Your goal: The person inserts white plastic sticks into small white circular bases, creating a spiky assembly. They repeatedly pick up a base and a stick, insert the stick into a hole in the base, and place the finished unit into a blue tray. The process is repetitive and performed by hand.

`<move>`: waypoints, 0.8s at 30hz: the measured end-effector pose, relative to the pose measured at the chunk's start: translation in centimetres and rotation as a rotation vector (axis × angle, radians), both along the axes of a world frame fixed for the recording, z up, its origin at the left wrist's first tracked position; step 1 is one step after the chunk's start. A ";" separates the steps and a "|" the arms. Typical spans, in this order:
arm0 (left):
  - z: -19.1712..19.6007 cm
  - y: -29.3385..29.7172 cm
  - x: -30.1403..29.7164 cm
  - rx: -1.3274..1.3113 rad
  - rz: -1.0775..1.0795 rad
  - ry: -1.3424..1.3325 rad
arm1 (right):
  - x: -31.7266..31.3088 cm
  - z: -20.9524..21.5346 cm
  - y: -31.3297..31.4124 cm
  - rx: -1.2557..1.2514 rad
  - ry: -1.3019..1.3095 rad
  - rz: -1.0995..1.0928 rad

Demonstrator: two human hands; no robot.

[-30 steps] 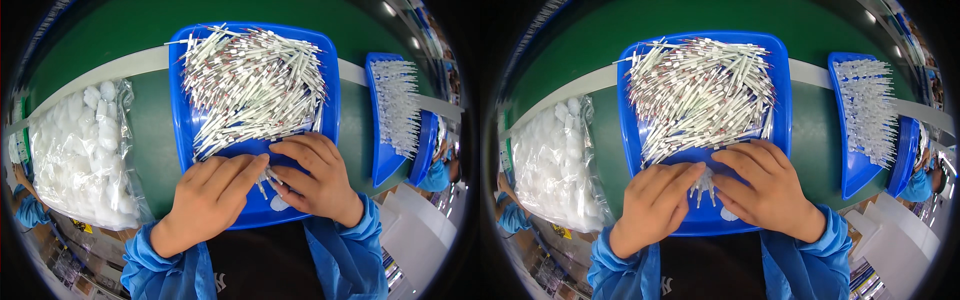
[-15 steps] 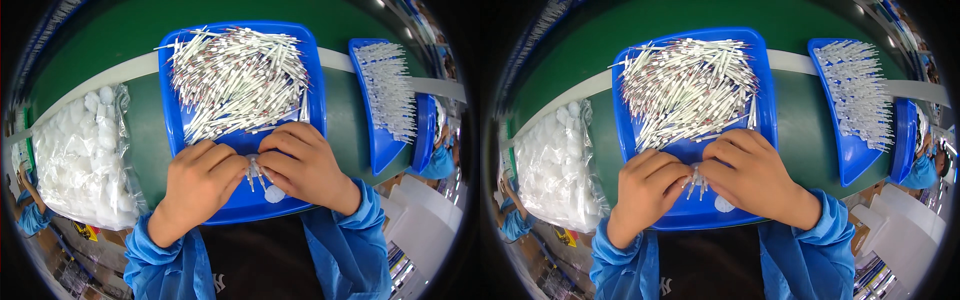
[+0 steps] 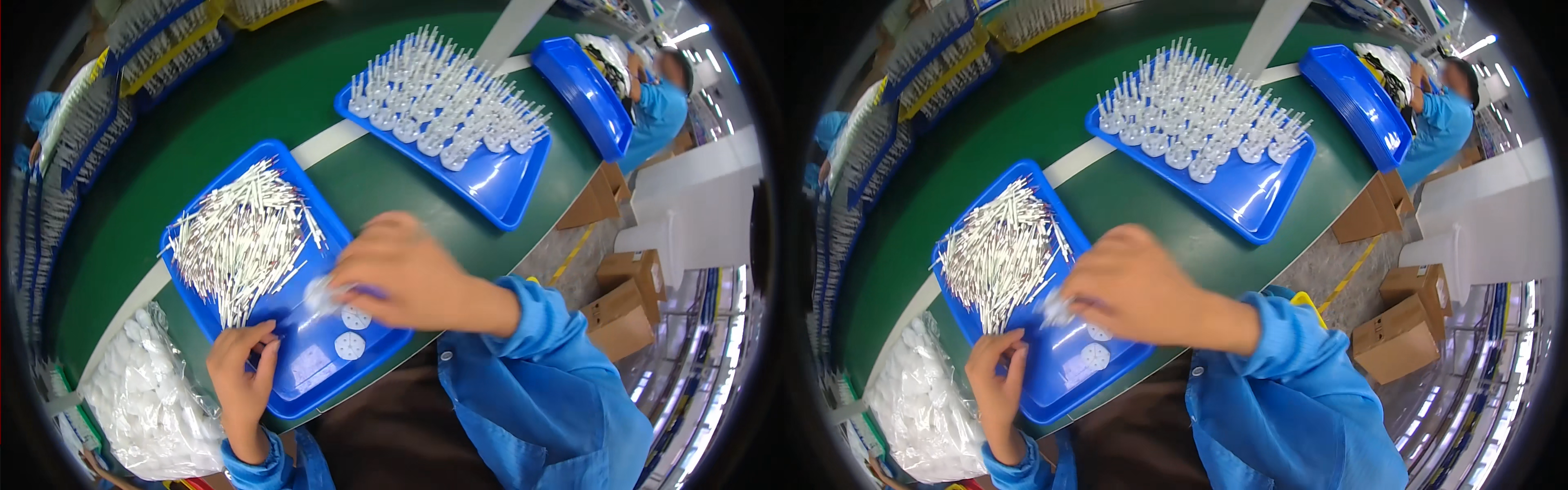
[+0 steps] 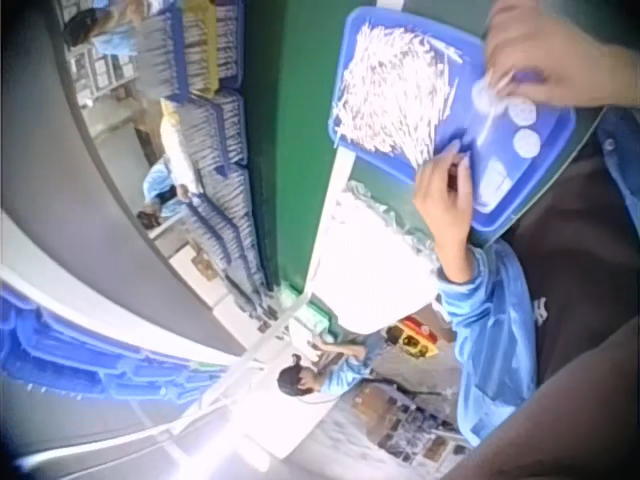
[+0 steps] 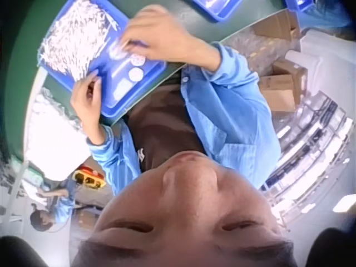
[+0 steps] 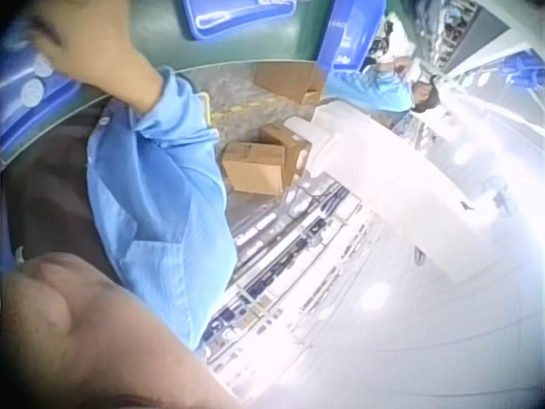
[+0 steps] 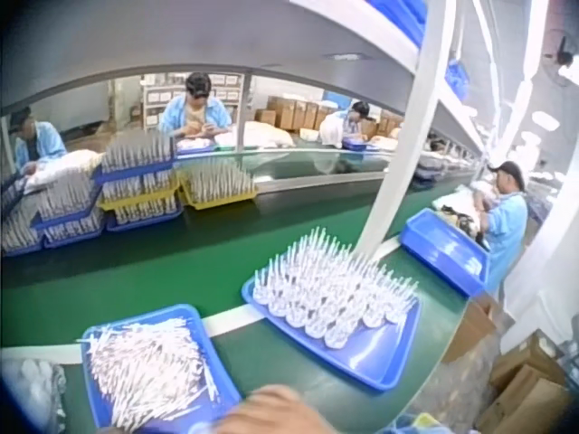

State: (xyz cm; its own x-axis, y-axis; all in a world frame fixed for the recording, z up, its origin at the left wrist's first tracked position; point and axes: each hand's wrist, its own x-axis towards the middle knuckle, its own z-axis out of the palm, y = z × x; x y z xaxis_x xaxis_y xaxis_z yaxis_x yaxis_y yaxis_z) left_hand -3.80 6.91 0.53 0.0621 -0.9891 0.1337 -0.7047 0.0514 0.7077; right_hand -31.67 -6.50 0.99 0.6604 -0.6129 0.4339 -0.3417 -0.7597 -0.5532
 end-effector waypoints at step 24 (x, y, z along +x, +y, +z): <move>1.1 -3.6 -4.1 -0.099 -0.407 -0.137 | -14.3 0.2 -0.4 -0.252 0.059 -0.681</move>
State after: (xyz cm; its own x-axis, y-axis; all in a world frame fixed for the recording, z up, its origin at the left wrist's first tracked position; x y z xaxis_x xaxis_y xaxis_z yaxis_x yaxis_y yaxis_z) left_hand -7.91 3.31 1.60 -0.3552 -0.9111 0.2093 -0.7000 0.4076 0.5864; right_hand -46.02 -6.87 1.17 0.1941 -0.7824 0.5918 -0.8080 -0.4696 -0.3558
